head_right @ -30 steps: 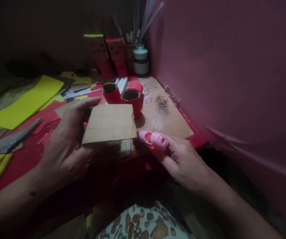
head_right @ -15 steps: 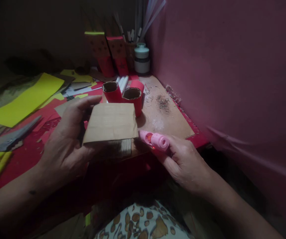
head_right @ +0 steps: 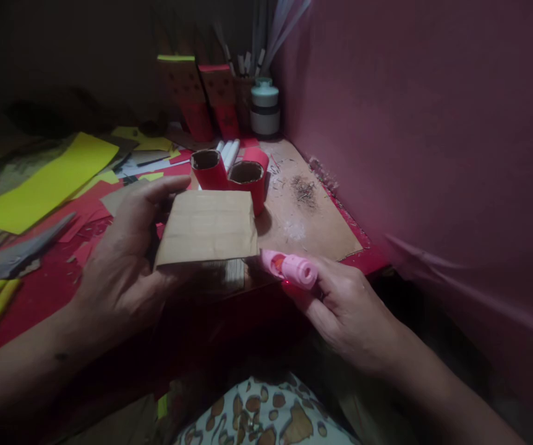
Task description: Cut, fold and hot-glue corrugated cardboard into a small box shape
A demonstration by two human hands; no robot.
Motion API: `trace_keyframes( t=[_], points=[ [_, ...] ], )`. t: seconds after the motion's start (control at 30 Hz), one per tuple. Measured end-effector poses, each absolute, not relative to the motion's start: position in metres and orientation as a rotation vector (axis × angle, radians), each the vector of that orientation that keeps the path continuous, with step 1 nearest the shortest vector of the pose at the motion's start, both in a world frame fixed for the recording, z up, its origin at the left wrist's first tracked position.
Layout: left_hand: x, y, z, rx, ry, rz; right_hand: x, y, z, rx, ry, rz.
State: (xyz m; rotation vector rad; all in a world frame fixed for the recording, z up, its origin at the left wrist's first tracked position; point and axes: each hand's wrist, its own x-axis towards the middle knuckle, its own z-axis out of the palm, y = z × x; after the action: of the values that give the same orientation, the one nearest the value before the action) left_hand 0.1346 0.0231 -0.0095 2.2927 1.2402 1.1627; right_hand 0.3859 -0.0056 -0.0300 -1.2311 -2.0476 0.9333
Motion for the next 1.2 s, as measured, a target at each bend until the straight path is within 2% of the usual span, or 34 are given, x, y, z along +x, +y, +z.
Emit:
trace_keyframes(
  t=[0.67, 1.2],
  points=[
    [0.136, 0.021, -0.008, 2.275, 1.316, 1.138, 0.388, -0.015, -0.025, -1.26, -2.001, 1.011],
    [0.137, 0.021, -0.006, 2.318, 1.267, 1.148, 0.384, -0.005, -0.024, -1.279, -2.062, 0.86]
  ],
)
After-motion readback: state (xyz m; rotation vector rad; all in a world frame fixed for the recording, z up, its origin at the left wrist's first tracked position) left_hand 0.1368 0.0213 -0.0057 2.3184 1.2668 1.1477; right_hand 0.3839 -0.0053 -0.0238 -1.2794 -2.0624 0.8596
